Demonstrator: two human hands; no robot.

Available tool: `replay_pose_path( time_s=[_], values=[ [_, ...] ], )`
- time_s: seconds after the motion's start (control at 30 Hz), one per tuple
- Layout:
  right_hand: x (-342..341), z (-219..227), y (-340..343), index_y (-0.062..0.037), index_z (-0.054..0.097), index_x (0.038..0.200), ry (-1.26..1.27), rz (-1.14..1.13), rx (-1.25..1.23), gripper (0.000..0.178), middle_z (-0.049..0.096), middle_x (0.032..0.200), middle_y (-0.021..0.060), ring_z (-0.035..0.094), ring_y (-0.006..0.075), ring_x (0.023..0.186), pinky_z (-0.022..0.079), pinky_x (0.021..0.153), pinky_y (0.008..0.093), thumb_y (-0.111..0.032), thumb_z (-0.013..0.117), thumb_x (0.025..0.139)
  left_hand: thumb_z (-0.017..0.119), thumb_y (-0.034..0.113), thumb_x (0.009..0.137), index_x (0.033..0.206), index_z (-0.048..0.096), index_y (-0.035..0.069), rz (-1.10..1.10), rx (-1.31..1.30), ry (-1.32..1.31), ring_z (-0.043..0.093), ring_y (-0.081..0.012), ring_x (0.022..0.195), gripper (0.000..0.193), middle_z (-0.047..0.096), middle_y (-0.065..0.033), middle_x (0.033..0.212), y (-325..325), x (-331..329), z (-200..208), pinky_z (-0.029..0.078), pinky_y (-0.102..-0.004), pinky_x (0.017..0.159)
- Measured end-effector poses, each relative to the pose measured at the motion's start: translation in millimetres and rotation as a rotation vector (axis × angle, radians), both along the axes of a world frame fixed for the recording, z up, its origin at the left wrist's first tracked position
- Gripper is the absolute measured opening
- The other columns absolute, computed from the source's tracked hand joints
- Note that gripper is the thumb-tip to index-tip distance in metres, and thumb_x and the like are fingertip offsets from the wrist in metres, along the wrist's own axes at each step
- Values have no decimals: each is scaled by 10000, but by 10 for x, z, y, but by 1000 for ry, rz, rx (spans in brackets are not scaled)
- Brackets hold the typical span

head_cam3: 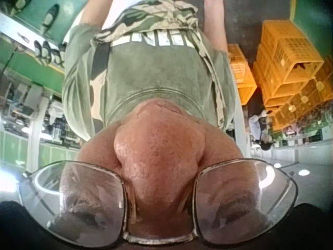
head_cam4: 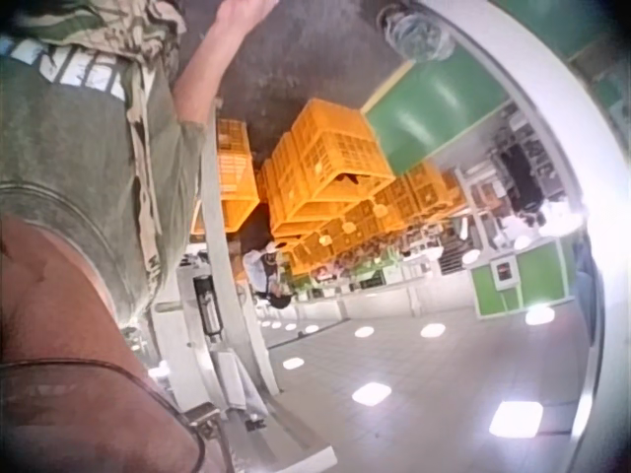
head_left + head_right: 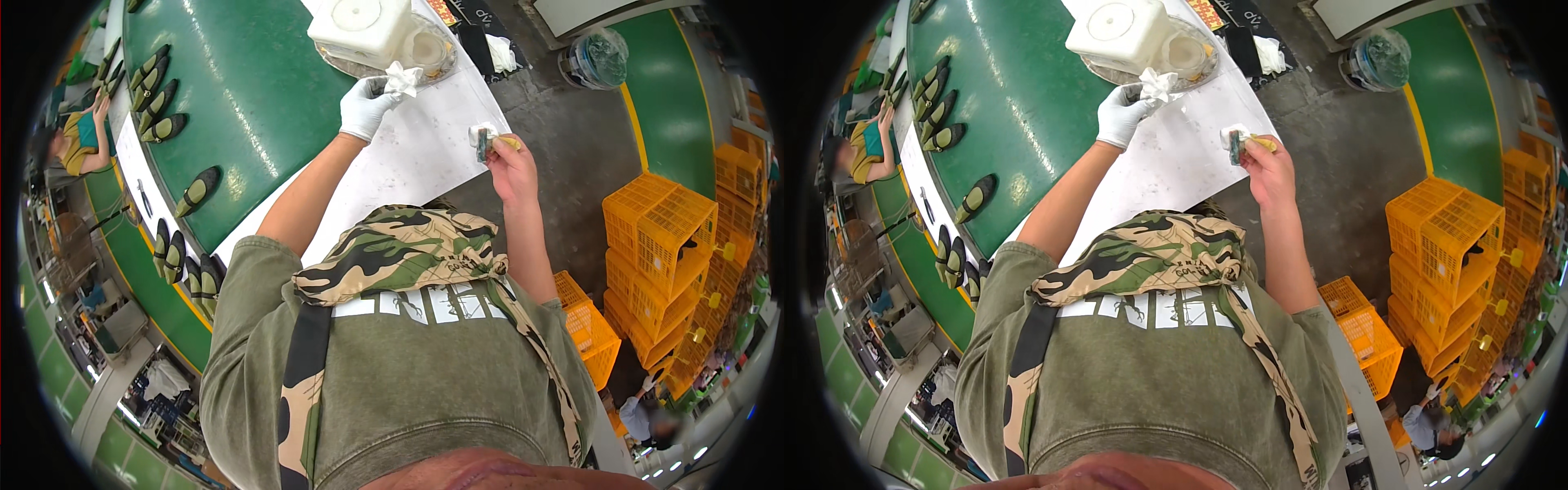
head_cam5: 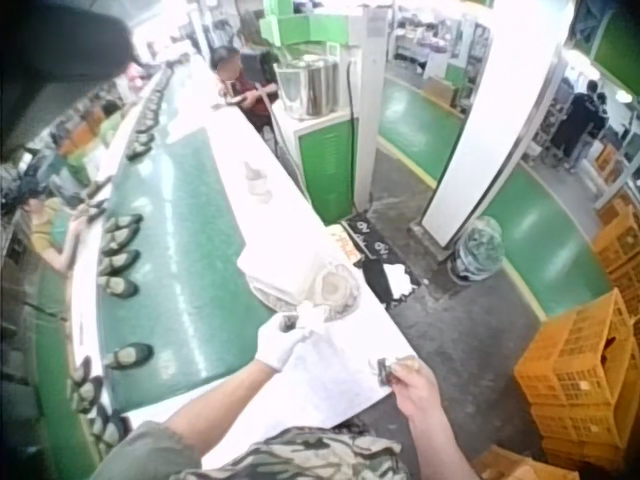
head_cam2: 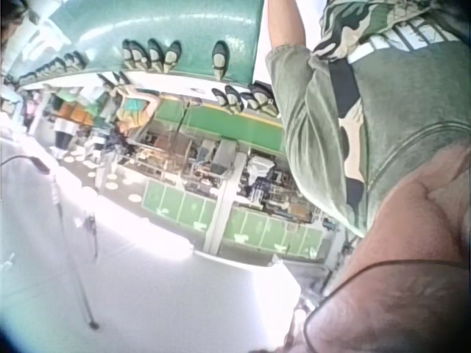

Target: Applying liquid to the edges of shoe soles using a sponge at a conveyor belt.

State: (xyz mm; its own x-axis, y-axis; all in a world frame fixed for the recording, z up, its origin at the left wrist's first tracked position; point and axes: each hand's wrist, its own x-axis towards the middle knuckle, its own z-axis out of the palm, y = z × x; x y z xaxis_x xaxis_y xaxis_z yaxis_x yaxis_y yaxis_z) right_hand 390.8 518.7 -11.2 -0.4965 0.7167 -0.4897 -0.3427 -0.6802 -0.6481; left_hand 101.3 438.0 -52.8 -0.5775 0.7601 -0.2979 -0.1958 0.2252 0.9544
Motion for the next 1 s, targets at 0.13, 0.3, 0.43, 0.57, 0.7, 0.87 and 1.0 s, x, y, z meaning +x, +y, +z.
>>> replay_pose_path(
  time_s=[0.13, 0.3, 0.43, 0.57, 0.7, 0.87, 1.0],
  values=[
    [-128, -46, 135, -40, 592, 937, 33, 63, 37, 68, 651, 905, 87, 597, 172, 794, 484, 728, 319, -30, 638, 888, 721, -15, 817, 1118, 620, -59, 68, 164, -44, 639, -113, 856, 321, 684, -63, 969, 5, 42, -50, 545, -243, 764],
    [-310, 9, 187, -47, 600, 931, 87, 151, 65, 62, 662, 932, 99, 609, 178, 847, 485, 748, 317, -32, 639, 886, 679, -85, 823, 1019, 706, 10, -43, 202, 552, 645, -90, 834, 219, 705, -48, 949, 21, -162, -41, 538, -235, 744],
    [-534, 65, 129, -34, 612, 915, 165, 198, 105, 114, 658, 1092, 153, 644, 202, 948, 501, 841, 329, 5, 679, 831, 716, -20, 711, 899, 730, 92, -364, 446, 1226, 693, -212, 778, 219, 717, -52, 934, 307, -359, 553, 545, -322, 712],
    [-828, 195, 50, -37, 611, 863, 37, 402, 515, 131, 535, 1359, 190, 591, 247, 1148, 461, 978, 367, 23, 689, 777, 666, 126, 729, 832, 718, 185, -682, 330, 1630, 636, -207, 1036, 130, 709, 31, 958, 524, -413, 986, 441, -391, 925],
    [-1098, 160, 2, -29, 602, 828, -128, 393, 868, 142, 480, 1421, 203, 561, 265, 1199, 447, 994, 370, -36, 732, 773, 630, 130, 751, 860, 732, 193, -960, 278, 1801, 603, -223, 1105, 162, 700, 25, 933, 802, -589, 1079, 356, -447, 1071],
    [-1464, 62, -9, -45, 610, 799, -296, 363, 1057, 158, 476, 1432, 199, 558, 333, 1228, 448, 1003, 363, -89, 745, 731, 628, 97, 746, 836, 729, 156, -1276, -2, 1888, 621, -244, 1079, 147, 700, -10, 912, 1176, -552, 1145, 322, -483, 1111],
    [-1624, -75, 2, -70, 613, 749, -379, 322, 1086, 161, 465, 1442, 209, 555, 359, 1215, 460, 980, 382, -171, 733, 712, 643, 132, 747, 828, 740, 147, -1416, -292, 1910, 620, -256, 1094, 127, 706, -60, 868, 1313, -327, 1223, 269, -490, 1129]
  ],
)
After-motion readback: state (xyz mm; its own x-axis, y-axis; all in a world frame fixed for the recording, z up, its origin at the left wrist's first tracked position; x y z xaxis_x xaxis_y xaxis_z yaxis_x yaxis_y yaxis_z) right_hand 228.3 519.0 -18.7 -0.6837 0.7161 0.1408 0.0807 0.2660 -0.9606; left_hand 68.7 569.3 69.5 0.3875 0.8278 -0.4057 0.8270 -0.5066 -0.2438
